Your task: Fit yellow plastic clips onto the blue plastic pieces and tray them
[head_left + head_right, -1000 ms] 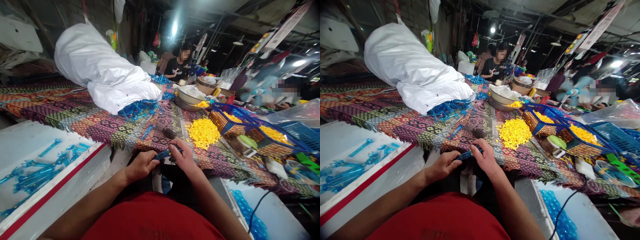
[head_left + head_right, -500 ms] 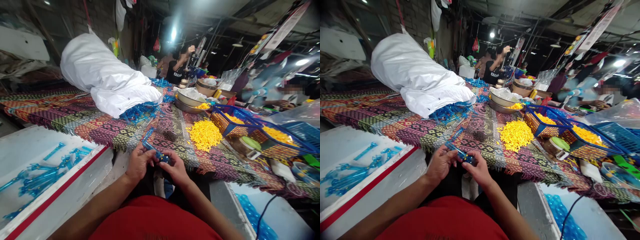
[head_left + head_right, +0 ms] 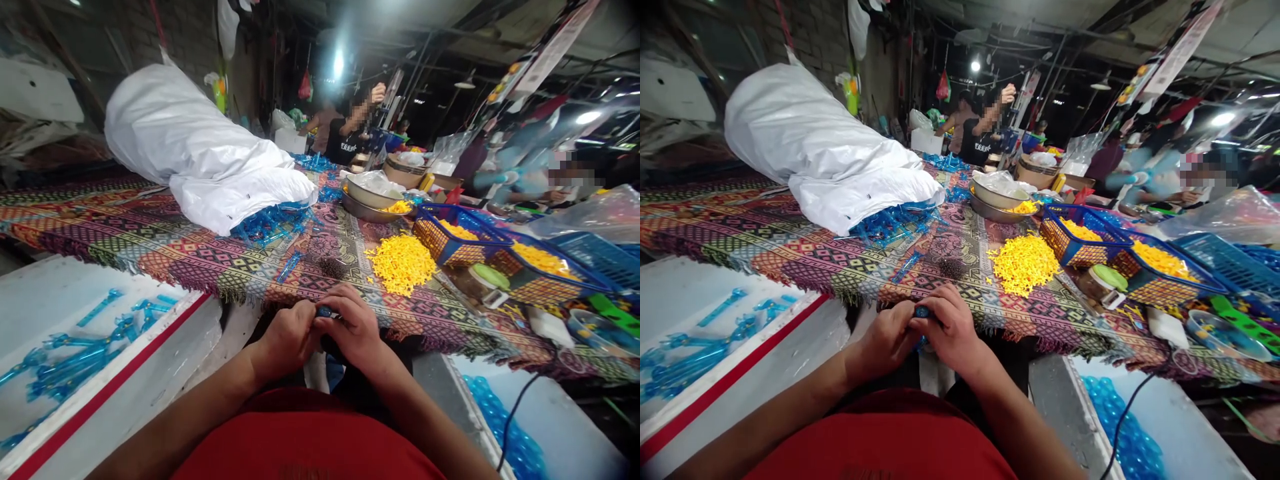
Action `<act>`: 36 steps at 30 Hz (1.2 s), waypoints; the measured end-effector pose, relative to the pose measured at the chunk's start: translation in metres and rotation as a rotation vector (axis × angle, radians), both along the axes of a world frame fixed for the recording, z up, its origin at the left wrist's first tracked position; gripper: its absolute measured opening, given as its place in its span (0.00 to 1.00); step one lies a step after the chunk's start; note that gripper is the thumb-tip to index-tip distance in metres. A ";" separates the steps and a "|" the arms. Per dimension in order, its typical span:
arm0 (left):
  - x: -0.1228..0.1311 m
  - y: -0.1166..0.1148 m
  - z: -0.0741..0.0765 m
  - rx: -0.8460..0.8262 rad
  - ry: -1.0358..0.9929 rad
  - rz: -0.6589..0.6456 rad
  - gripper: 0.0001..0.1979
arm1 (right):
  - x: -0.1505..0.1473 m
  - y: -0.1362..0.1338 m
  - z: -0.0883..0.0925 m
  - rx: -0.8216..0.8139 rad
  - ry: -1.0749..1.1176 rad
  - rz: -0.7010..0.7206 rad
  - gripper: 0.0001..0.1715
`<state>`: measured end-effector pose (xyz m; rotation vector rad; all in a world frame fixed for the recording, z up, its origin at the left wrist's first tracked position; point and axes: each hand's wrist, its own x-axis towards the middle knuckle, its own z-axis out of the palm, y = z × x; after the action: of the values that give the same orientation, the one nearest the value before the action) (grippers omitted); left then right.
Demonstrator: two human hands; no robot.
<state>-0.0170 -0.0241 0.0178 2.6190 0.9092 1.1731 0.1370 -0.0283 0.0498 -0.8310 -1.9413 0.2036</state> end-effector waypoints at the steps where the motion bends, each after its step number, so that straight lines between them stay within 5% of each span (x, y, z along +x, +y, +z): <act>1: 0.001 0.000 -0.001 0.069 0.021 0.004 0.10 | -0.002 -0.002 0.001 0.021 -0.006 -0.005 0.05; 5: 0.000 0.002 -0.002 0.201 0.056 0.077 0.10 | -0.007 -0.007 -0.002 0.059 0.017 -0.034 0.04; 11: -0.008 0.006 0.009 0.072 0.130 0.096 0.09 | -0.003 -0.004 -0.009 -0.001 0.038 -0.030 0.09; 16: -0.011 0.002 0.014 -0.024 0.068 -0.024 0.09 | 0.003 -0.008 -0.001 -0.034 0.011 -0.018 0.06; 20: -0.010 -0.003 0.008 -0.093 0.071 -0.127 0.10 | 0.000 -0.012 0.003 -0.141 0.018 0.016 0.03; 25: -0.034 0.004 -0.005 -0.136 0.155 -0.074 0.10 | -0.016 -0.005 -0.016 -0.243 0.024 0.068 0.06; 27: -0.070 0.018 -0.008 -0.126 0.242 0.058 0.10 | -0.014 0.001 -0.024 -0.343 0.084 0.110 0.13; 29: -0.123 0.033 -0.012 -0.130 0.246 0.380 0.12 | -0.002 0.009 -0.029 -0.457 0.202 0.097 0.19; 32: -0.214 0.044 -0.024 -0.294 0.305 0.925 0.15 | 0.030 0.023 -0.036 -0.573 0.375 -0.110 0.16; 36: -0.294 0.029 -0.055 -0.682 0.482 1.169 0.12 | 0.066 0.039 -0.051 -0.617 0.448 -0.310 0.17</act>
<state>-0.3114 0.0048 -0.0372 1.7029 2.5274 0.1280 0.2027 0.0112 -0.0011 -1.3397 -1.3097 0.7567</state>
